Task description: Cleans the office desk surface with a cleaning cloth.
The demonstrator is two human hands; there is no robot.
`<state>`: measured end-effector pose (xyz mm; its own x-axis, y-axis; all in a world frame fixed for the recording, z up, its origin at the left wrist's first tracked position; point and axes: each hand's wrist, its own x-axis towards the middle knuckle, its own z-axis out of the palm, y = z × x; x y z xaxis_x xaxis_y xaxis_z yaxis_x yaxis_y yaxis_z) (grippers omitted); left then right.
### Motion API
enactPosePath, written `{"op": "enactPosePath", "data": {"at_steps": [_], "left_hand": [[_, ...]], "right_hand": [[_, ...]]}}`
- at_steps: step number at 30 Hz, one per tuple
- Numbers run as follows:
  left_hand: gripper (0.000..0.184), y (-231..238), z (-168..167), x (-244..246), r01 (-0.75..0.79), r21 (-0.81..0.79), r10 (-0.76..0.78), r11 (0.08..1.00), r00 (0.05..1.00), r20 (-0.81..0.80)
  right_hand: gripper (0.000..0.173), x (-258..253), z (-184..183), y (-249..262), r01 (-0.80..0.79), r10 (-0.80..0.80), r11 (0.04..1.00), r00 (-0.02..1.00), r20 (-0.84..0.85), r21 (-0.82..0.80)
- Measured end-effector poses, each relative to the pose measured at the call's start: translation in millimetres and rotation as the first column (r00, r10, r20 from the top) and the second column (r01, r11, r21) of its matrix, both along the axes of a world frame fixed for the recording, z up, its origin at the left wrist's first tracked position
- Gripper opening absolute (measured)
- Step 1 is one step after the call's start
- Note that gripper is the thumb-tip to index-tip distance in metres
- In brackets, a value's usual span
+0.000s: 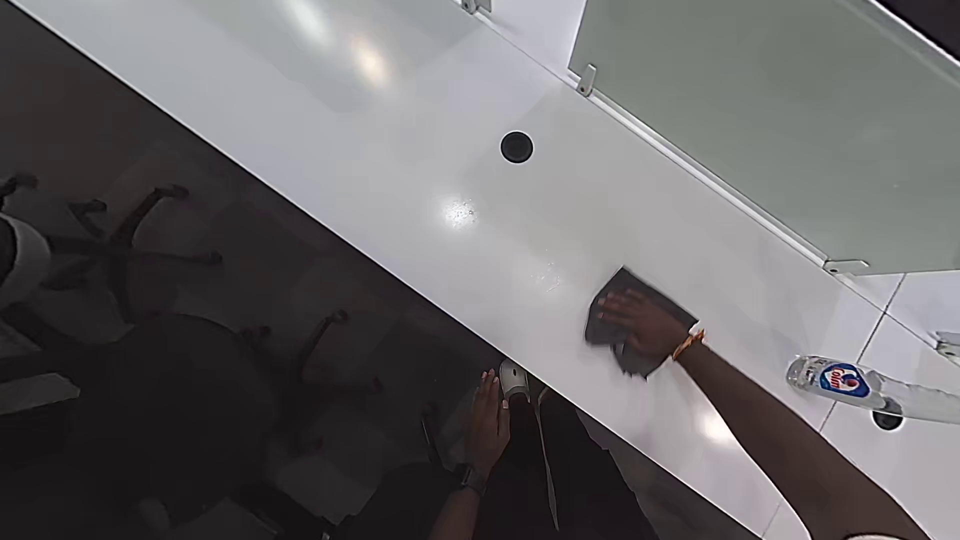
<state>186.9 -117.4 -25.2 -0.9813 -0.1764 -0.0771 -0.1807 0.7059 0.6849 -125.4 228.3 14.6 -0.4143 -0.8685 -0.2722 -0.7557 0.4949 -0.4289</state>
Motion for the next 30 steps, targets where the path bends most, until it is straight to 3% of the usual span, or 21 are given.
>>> {"op": "enactPosePath", "data": {"at_steps": [3,5,8,10,16,20,25,30], "left_hand": [[0.051,-4,-2,18,-0.023,0.034,0.023,0.999,1.0,0.01],[0.05,-11,1,27,-0.056,0.043,0.055,0.997,0.998,0.012],[0.049,-24,4,36,-0.126,0.051,0.126,0.991,0.992,0.003],[0.05,-35,2,34,-0.162,0.049,0.162,0.986,0.987,-0.002],[0.049,-45,0,-10,-0.173,0.08,0.179,0.982,0.981,-0.079],[0.047,-33,6,-58,-0.076,0.051,0.084,0.996,0.983,-0.161],[0.044,-12,12,-94,0.069,-0.031,-0.075,0.997,0.965,-0.253],[0.053,2,2,-100,0.0,-0.054,-0.012,0.999,0.973,-0.231]], "right_hand": [[0.066,-77,3,-10,0.295,-0.284,0.955,0.937,-0.201,0.027],[0.059,-103,-1,-27,0.446,-0.44,0.894,0.863,-0.249,-0.037],[0.059,-80,-11,-53,0.596,-0.595,0.799,0.76,-0.262,-0.087],[0.06,-45,-20,-66,0.603,-0.617,0.784,0.736,-0.278,-0.145],[0.059,68,-30,-109,0.33,-0.37,0.907,0.921,-0.12,-0.262],[0.06,128,-19,-157,0.153,-0.151,0.962,0.988,0.027,-0.226],[0.058,126,-12,-170,0.041,-0.025,0.988,0.994,0.106,-0.146],[0.06,80,-7,-200,-0.063,0.078,0.993,0.983,0.168,-0.095]]}}
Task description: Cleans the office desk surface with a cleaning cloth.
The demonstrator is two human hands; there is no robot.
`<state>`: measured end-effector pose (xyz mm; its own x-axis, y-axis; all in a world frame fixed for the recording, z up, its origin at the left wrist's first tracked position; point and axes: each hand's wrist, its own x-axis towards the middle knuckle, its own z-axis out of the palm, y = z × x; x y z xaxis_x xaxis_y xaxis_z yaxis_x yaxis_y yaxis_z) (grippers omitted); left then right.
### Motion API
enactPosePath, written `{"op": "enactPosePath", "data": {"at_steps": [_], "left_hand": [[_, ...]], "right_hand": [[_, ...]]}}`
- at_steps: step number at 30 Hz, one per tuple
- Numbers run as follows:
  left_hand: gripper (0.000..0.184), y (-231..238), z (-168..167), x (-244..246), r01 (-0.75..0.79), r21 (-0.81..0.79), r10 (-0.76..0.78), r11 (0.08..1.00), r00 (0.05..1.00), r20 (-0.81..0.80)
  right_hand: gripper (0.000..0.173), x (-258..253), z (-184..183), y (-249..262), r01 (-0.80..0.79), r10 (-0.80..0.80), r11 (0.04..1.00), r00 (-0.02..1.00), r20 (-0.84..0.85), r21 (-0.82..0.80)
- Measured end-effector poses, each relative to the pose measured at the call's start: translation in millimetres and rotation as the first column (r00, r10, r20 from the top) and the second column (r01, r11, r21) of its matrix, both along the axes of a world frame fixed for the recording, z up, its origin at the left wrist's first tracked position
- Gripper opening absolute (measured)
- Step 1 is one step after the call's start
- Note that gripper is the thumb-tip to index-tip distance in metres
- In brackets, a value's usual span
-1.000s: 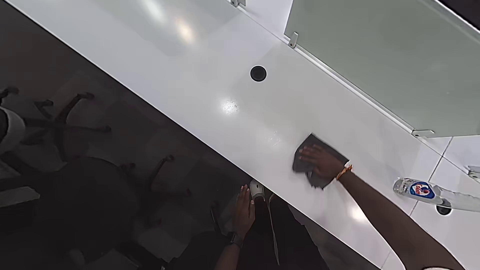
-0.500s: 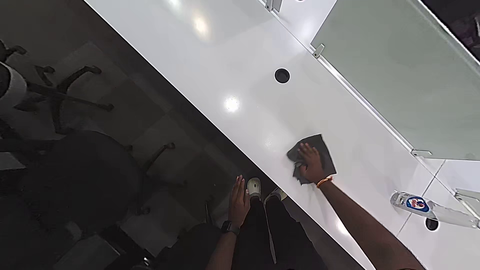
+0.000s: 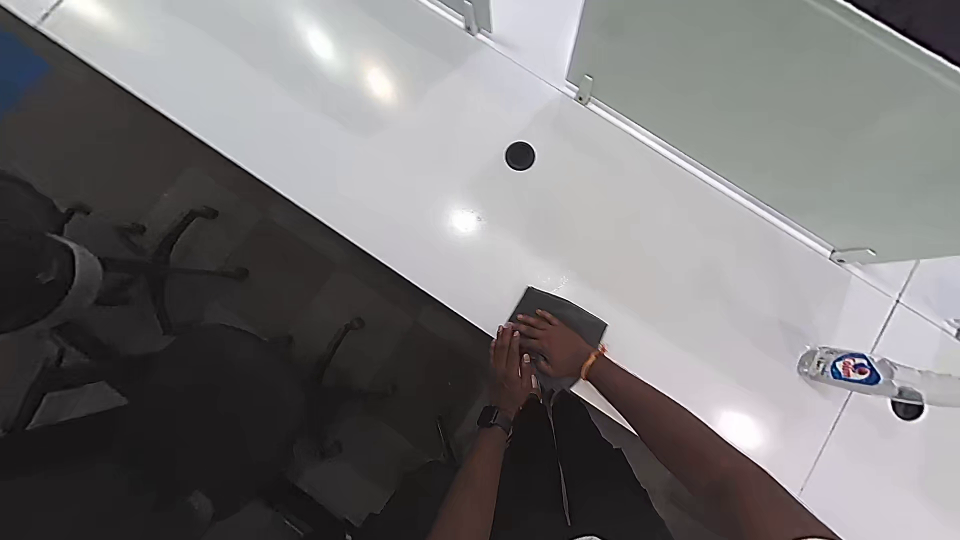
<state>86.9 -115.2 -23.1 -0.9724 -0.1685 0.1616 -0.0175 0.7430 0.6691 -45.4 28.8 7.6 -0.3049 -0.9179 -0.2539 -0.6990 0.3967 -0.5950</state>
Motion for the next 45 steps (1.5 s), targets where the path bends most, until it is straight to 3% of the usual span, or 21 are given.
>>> {"op": "enactPosePath", "data": {"at_steps": [4,8,10,13,16,18,21,26,30,37,45], "left_hand": [[0.062,11,9,-12,-0.074,-0.052,0.075,0.996,0.997,0.021],[0.06,10,17,-29,-0.031,-0.092,0.035,0.995,0.999,0.042],[0.057,10,18,-44,0.05,-0.135,-0.043,0.99,0.998,0.051],[0.049,20,11,-76,0.252,-0.204,-0.248,0.946,0.968,0.042],[0.048,26,1,-107,0.461,-0.262,-0.446,0.848,0.887,0.119],[0.051,29,-3,-118,0.533,-0.269,-0.499,0.802,0.846,0.187],[0.053,30,-6,-117,0.526,-0.275,-0.495,0.805,0.851,0.178],[0.058,32,-7,-118,0.474,-0.262,-0.443,0.841,0.88,0.169],[0.063,32,-7,-118,0.437,-0.259,-0.398,0.861,0.897,0.19],[0.063,31,-11,-118,0.446,-0.334,-0.407,0.83,0.895,0.185],[0.056,29,-8,-120,0.499,-0.29,-0.448,0.817,0.865,0.226]], "right_hand": [[0.043,-19,-2,-40,0.117,-0.117,0.993,0.993,-0.003,-0.032],[0.049,-19,-4,-9,0.24,-0.242,0.968,0.97,-0.021,-0.07],[0.056,-34,-8,28,0.386,-0.393,0.919,0.916,-0.079,-0.084],[0.053,-54,-17,82,0.601,-0.607,0.792,0.759,-0.237,-0.106],[0.055,-53,-17,108,0.719,-0.695,0.691,0.637,-0.334,-0.068],[0.058,-42,-16,113,0.756,-0.722,0.652,0.593,-0.357,-0.063],[0.062,-25,-17,112,0.739,-0.702,0.669,0.594,-0.392,-0.079],[0.063,-37,-9,103,0.519,-0.483,0.854,0.81,-0.334,0.023],[0.062,-77,-5,94,0.366,-0.339,0.928,0.905,-0.257,0.064],[0.066,-143,-10,60,0.389,-0.354,0.913,0.905,-0.236,0.122],[0.051,-191,-21,37,0.579,-0.563,0.811,0.738,-0.371,-0.079]]}}
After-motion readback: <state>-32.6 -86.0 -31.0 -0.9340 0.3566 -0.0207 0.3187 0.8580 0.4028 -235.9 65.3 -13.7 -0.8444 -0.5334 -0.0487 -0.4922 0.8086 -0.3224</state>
